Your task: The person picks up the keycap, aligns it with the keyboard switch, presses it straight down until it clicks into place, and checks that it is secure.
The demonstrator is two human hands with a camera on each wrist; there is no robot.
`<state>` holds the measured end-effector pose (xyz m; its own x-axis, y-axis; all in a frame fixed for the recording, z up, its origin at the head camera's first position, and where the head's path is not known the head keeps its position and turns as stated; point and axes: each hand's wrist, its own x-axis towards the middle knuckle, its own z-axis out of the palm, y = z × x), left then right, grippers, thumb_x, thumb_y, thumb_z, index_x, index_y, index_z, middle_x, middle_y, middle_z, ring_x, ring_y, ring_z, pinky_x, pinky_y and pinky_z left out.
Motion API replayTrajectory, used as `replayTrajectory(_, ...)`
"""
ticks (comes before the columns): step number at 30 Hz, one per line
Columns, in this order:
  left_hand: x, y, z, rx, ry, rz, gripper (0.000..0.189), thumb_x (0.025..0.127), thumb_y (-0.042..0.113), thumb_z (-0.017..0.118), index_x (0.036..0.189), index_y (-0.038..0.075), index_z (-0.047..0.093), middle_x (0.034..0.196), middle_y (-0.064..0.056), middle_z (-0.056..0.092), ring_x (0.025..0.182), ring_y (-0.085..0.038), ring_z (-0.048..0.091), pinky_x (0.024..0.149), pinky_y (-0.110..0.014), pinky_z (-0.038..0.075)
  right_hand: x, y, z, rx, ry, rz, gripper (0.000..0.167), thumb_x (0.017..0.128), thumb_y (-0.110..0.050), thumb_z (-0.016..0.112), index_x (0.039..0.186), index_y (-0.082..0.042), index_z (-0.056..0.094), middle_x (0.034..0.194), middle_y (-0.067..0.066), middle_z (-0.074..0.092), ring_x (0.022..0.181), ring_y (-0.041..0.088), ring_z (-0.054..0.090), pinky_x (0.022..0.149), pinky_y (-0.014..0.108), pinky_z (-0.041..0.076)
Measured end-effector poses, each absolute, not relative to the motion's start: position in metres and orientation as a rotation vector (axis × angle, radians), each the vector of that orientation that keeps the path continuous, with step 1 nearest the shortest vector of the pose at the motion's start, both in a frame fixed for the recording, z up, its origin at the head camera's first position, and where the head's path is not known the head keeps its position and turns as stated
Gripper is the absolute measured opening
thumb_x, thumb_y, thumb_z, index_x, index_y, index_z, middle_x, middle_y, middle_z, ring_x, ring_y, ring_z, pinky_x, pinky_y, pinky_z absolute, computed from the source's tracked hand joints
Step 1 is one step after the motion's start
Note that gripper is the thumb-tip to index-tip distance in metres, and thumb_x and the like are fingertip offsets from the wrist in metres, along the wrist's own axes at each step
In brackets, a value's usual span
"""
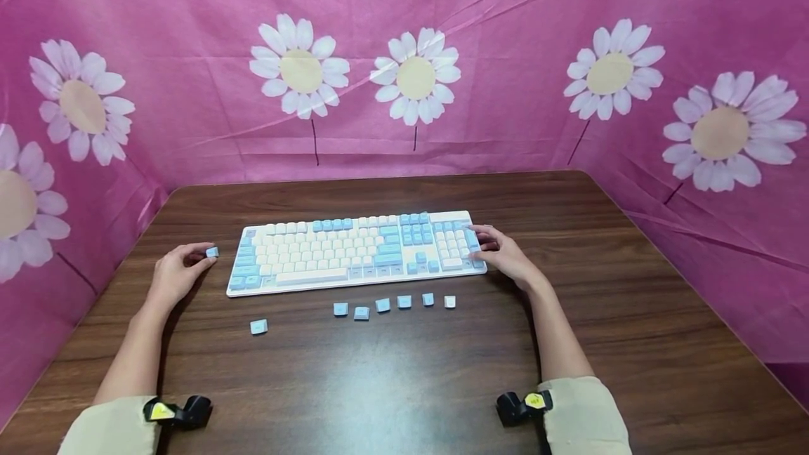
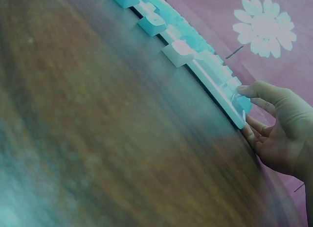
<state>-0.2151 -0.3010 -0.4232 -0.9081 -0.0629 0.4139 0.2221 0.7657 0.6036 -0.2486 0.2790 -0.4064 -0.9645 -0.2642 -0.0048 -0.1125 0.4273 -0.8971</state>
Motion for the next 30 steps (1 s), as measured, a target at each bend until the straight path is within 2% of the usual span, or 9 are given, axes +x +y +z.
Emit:
replayTrajectory(11,-0.215,-0.301,-0.422,-0.079,-2.574,-0.932,0.024,0.084,0.004,0.066,0.104,-0.007,0.063,0.092,-0.025,0.061,0.086,-0.039,0.056,0.077,-0.051,0.038,-0.244,0.274,-0.4,-0.339,2.497,-1.596,0.059,0.086,-0.008,0.064,0.138,-0.002,0.037,0.13,0.025,0.037,0.107,0.031,0.041,0.08,0.026,0.038)
replayTrajectory(23,-0.223,-0.293,-0.404,-0.103,-2.672,-0.957,0.027,0.087,0.012,0.063,0.107,-0.006,0.062,0.099,-0.028,0.06,0.095,-0.043,0.053,0.08,-0.052,0.039,-0.25,0.282,-0.406,-0.339,2.517,-1.582,0.06,0.085,-0.014,0.067,0.137,-0.006,0.04,0.13,0.022,0.039,0.107,0.03,0.041,0.08,0.028,0.038)
replayTrajectory(30,-0.229,-0.289,-0.394,-0.127,-2.652,-0.959,0.024,0.085,0.008,0.065,0.105,-0.005,0.063,0.094,-0.025,0.062,0.087,-0.038,0.058,0.076,-0.049,0.042,-0.251,0.279,-0.407,-0.326,2.509,-1.583,0.06,0.084,-0.014,0.067,0.137,-0.007,0.04,0.129,0.021,0.04,0.106,0.027,0.042,0.081,0.028,0.038)
